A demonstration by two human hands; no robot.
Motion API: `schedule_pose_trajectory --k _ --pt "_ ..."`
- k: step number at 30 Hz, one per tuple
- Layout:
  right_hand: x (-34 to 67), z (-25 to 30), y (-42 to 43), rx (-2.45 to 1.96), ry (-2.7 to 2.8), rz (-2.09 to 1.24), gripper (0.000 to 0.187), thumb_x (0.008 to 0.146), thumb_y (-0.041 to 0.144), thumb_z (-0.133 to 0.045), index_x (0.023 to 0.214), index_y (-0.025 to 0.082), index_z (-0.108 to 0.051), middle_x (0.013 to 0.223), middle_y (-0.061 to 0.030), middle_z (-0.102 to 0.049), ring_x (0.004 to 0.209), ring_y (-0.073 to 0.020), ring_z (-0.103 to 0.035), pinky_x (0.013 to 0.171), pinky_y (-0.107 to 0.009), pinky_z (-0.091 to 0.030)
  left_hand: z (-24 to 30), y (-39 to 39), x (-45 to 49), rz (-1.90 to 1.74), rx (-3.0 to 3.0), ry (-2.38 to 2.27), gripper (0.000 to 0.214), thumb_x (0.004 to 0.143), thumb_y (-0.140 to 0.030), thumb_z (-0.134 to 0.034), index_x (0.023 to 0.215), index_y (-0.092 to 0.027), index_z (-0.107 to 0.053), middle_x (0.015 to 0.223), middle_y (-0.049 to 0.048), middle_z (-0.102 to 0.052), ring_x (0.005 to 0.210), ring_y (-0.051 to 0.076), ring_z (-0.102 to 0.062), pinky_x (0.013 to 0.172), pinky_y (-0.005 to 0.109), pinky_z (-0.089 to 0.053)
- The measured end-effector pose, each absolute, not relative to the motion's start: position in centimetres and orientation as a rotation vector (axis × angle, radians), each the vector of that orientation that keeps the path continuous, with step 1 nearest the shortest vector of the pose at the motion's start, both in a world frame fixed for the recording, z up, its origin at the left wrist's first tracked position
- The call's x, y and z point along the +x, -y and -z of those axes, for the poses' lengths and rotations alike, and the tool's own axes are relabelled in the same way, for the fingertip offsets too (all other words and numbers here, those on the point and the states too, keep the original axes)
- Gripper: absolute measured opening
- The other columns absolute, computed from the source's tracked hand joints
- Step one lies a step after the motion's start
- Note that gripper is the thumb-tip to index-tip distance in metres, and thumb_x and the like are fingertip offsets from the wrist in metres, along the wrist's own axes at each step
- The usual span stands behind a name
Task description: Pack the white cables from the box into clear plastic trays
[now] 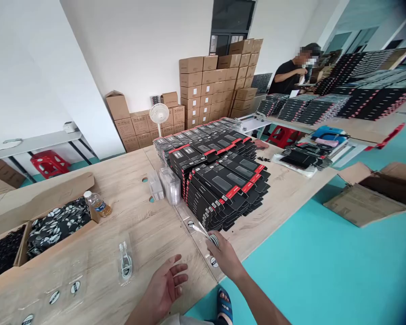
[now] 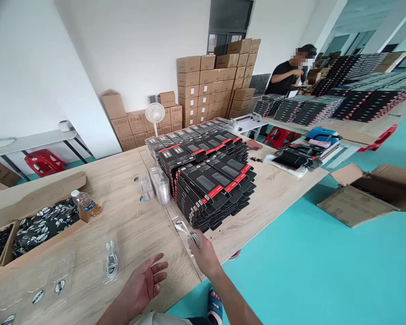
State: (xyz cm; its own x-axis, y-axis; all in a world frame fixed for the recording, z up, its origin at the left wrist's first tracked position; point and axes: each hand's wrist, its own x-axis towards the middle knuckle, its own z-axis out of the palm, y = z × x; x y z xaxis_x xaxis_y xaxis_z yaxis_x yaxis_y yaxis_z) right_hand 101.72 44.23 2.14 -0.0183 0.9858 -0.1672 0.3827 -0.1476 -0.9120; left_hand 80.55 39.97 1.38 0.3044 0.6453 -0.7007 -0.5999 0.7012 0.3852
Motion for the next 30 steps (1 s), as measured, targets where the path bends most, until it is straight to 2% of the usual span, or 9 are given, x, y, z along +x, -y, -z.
schedule_pose_trajectory --k 6,11,14,17,21,23,25,27,30 --pt "106.0 3.9 -41.6 -2.22 1.831 -0.661 0.011 0.082 0.019 -0.054 0.093 0.02 -0.056 0.109 -0.0103 -0.062 0.096 -0.024 -0.06 0.065 -0.028 -0.038 1.9 -40.4 80.4 -0.77 0.038 -1.144 0.026 0.08 -0.031 -0.065 0.101 -0.017 -0.057 0.078 0.0026 -0.066 0.057 0.011 -0.064 0.043 0.018 -0.04" --pt "104.9 4.8 -41.2 -2.284 1.836 -0.674 0.022 0.079 0.006 -0.051 0.095 0.019 -0.057 0.095 -0.0101 -0.068 0.09 -0.0229 -0.064 0.06 -0.026 -0.035 4.1 -40.7 81.6 -0.77 0.167 -1.24 0.028 0.077 -0.029 -0.069 0.098 -0.016 -0.055 0.08 0.0043 -0.065 0.063 0.013 -0.064 0.052 0.021 -0.046" --pt "103.9 4.1 -40.7 -2.247 1.876 -0.684 0.022 0.08 0.007 -0.05 0.097 0.019 -0.056 0.094 -0.0094 -0.068 0.084 -0.0216 -0.064 0.06 -0.026 -0.033 4.4 -41.1 82.7 -0.83 0.233 -1.292 0.051 0.072 -0.028 -0.075 0.116 -0.02 -0.05 0.092 0.0062 -0.065 0.078 0.015 -0.066 0.064 0.024 -0.05" --pt "102.1 2.6 -40.2 -2.162 1.918 -0.705 0.021 0.079 0.009 -0.051 0.097 0.02 -0.054 0.088 -0.0065 -0.068 0.082 -0.0204 -0.063 0.061 -0.026 -0.033 3.4 -41.8 83.7 -0.951 0.263 -1.251 0.085 0.069 -0.029 -0.078 0.139 -0.032 -0.031 0.114 0.0087 -0.06 0.093 0.019 -0.066 0.073 0.029 -0.051" --pt "99.3 -0.2 -40.6 -1.953 1.821 -0.811 0.012 0.078 0.016 -0.052 0.089 0.021 -0.052 0.074 -0.0018 -0.063 0.073 -0.0184 -0.06 0.061 -0.025 -0.035 1.5 -42.8 83.2 -1.172 0.404 -1.108 0.102 0.07 -0.029 -0.077 0.146 -0.042 -0.01 0.129 0.0108 -0.051 0.089 0.019 -0.067 0.079 0.037 -0.053" --pt "98.2 -1.5 -41.3 -1.856 1.666 -0.985 0.008 0.083 0.03 -0.051 0.084 0.021 -0.05 0.067 0.001 -0.059 0.064 -0.0163 -0.056 0.057 -0.025 -0.037 1.0 -43.2 82.1 -1.259 0.47 -1.109 0.096 0.071 -0.03 -0.075 0.146 -0.041 -0.017 0.129 0.0108 -0.051 0.084 0.018 -0.068 0.08 0.039 -0.054" --pt "97.5 -2.6 -42.0 -1.744 1.442 -1.224 0.025 0.087 0.045 -0.044 0.08 0.022 -0.048 0.061 0.0031 -0.053 0.056 -0.0143 -0.052 0.051 -0.024 -0.037 0.7 -43.6 80.8 -1.293 0.512 -1.146 0.072 0.07 -0.031 -0.074 0.136 -0.031 -0.045 0.126 0.0116 -0.053 0.085 0.02 -0.068 0.082 0.04 -0.053" --pt "97.1 -3.4 -42.6 -1.608 1.238 -1.429 0.035 0.088 0.054 -0.039 0.079 0.022 -0.046 0.06 0.0043 -0.05 0.051 -0.0124 -0.05 0.046 -0.022 -0.037 0.3 -43.9 79.7 -1.304 0.542 -1.179 0.04 0.069 -0.032 -0.074 0.106 -0.018 -0.068 0.123 0.0124 -0.056 0.091 0.022 -0.066 0.085 0.039 -0.052" --pt "96.3 -4.2 -43.3 -1.476 1.122 -1.582 0.034 0.086 0.055 -0.042 0.079 0.022 -0.047 0.06 0.0053 -0.05 0.048 -0.0101 -0.049 0.042 -0.02 -0.036 -1.0 -44.2 79.1 -1.312 0.562 -1.162 0.022 0.066 -0.031 -0.075 0.079 -0.014 -0.073 0.115 0.0117 -0.061 0.094 0.022 -0.064 0.089 0.039 -0.05"
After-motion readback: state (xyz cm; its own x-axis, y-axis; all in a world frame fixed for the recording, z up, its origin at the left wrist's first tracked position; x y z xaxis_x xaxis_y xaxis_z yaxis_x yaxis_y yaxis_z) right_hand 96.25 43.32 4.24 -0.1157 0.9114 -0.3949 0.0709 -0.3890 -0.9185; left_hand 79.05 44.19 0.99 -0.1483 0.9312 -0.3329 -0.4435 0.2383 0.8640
